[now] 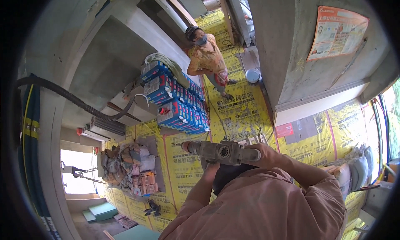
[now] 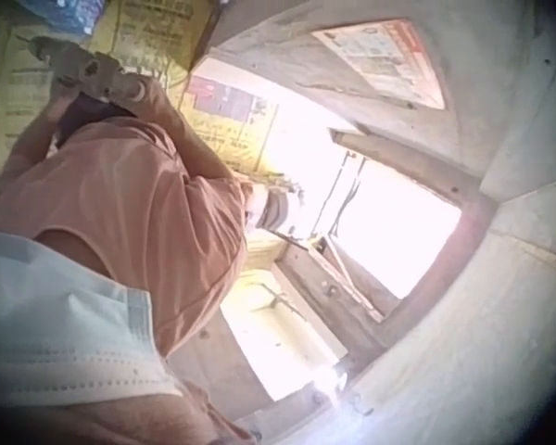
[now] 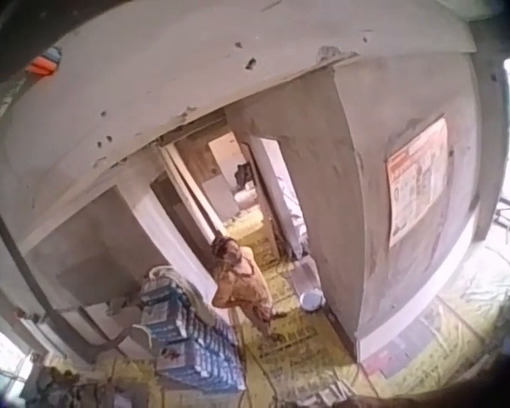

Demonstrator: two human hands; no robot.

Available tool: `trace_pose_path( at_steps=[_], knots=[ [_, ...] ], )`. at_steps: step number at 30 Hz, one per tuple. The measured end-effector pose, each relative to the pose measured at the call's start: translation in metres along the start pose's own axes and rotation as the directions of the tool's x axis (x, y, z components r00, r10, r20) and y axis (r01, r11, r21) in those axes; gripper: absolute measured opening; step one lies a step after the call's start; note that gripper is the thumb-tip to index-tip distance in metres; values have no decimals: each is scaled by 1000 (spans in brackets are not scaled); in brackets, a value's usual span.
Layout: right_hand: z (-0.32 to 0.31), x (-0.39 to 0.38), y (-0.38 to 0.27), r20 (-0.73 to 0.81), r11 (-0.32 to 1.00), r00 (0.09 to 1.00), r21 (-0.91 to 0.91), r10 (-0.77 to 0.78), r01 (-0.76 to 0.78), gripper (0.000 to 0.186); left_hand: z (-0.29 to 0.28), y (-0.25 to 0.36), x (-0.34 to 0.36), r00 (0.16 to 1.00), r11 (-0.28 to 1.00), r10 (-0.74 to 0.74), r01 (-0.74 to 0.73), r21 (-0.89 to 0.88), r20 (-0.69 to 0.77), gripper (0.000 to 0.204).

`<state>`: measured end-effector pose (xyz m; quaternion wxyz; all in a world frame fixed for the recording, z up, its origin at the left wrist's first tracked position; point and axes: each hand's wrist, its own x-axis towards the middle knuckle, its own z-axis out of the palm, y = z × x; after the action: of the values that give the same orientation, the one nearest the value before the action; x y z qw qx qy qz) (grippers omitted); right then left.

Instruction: Using a rotary hammer to drill into a concrete wall and then using a manual hammer to clear debris.

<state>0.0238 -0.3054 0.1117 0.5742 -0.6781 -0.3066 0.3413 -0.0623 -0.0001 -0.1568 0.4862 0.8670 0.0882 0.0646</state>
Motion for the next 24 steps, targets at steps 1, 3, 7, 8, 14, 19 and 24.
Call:
trace_pose_path(
  at_steps=[1,3,7,8,14,19,24],
  knots=[
    [-3,2,-4,28,999,999,30,18,-19,25,-2,-1,-1,1000,1000,-12,11,-10,-6,35],
    [-5,2,-2,5,999,1000,36,27,-27,25,-13,-14,-37,999,999,-30,30,-25,15,35],
    [0,6,-8,2,999,1000,26,28,-28,25,-8,2,-3,997,996,-72,71,-52,-9,35],
    [-1,6,-8,4,999,1000,27,27,-28,25,-4,3,8,997,995,-80,80,-58,-6,35],
    [-3,10,-10,14,1000,1000,23,18,-19,25,-10,3,-6,991,987,-131,132,-93,16,35],
    [-4,12,-22,9,1000,1000,14,19,-19,25,-14,5,-6,983,975,-182,184,-127,24,35],
    [-3,14,-24,6,999,1000,35,-5,4,24,-15,6,-6,972,958,-231,233,-164,32,35]
  ],
)
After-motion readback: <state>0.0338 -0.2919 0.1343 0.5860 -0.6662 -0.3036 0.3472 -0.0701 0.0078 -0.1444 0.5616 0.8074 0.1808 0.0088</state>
